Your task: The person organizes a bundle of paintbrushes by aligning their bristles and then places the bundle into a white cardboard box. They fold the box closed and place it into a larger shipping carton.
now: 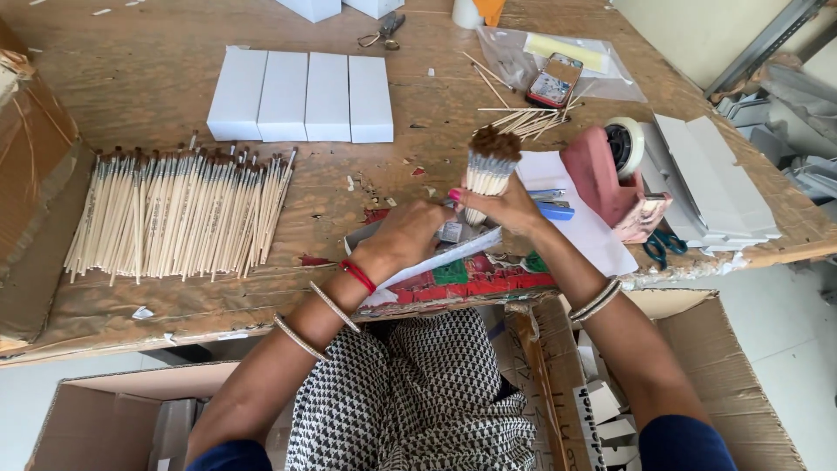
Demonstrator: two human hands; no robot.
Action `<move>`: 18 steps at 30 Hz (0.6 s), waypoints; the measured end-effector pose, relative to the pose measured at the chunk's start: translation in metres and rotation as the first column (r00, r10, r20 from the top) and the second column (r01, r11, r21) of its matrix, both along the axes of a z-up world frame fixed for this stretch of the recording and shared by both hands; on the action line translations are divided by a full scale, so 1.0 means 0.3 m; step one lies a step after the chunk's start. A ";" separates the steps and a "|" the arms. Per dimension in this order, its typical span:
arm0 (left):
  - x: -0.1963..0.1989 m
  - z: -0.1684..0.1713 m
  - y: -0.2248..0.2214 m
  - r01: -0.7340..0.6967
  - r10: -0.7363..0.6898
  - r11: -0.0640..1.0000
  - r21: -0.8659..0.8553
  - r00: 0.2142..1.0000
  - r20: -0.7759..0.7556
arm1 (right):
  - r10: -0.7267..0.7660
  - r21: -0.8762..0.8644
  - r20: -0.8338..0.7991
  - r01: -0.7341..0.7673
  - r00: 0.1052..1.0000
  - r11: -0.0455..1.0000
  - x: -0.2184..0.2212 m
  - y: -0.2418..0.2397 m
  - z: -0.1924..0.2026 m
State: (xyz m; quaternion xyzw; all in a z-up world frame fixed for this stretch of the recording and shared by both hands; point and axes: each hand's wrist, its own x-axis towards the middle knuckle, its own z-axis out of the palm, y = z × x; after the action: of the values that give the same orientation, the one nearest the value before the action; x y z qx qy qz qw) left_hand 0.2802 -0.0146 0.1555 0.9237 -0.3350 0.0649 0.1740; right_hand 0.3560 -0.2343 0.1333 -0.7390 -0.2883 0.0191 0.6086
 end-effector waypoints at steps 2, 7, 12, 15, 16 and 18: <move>-0.048 0.036 0.045 -0.049 0.048 0.998 -0.036 0.998 -0.031 | -0.056 -0.098 -0.020 0.054 0.998 0.994 0.020 0.022 -0.041; -0.289 0.272 0.271 -0.385 0.386 0.916 -0.112 0.922 -0.008 | -0.039 -0.418 0.086 0.072 0.996 0.905 -0.077 0.129 0.073; -0.445 0.335 0.432 -0.446 0.480 0.862 -0.242 0.871 0.105 | 0.297 -0.559 0.251 -0.112 0.921 0.821 -0.136 0.191 0.077; -0.443 0.317 0.419 -0.395 0.411 0.848 -0.353 0.911 -0.031 | 0.329 -0.434 0.459 -0.115 0.825 0.894 -0.180 0.205 0.103; -0.429 0.310 0.401 -0.407 0.356 0.829 -0.384 0.913 -0.198 | 0.261 -0.333 0.559 -0.075 0.787 0.940 -0.201 0.208 0.126; -0.403 0.323 0.321 -0.372 0.315 0.859 -0.352 0.926 -0.210 | 0.292 -0.144 0.445 -0.254 0.846 0.956 -0.305 0.253 0.213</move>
State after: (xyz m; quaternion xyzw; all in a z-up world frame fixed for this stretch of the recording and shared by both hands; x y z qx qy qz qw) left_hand 0.1593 0.0818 0.2524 0.9184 -0.1318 0.0921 0.3615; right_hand 0.2644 -0.1584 0.1973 -0.6971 -0.5259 -0.0594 0.4837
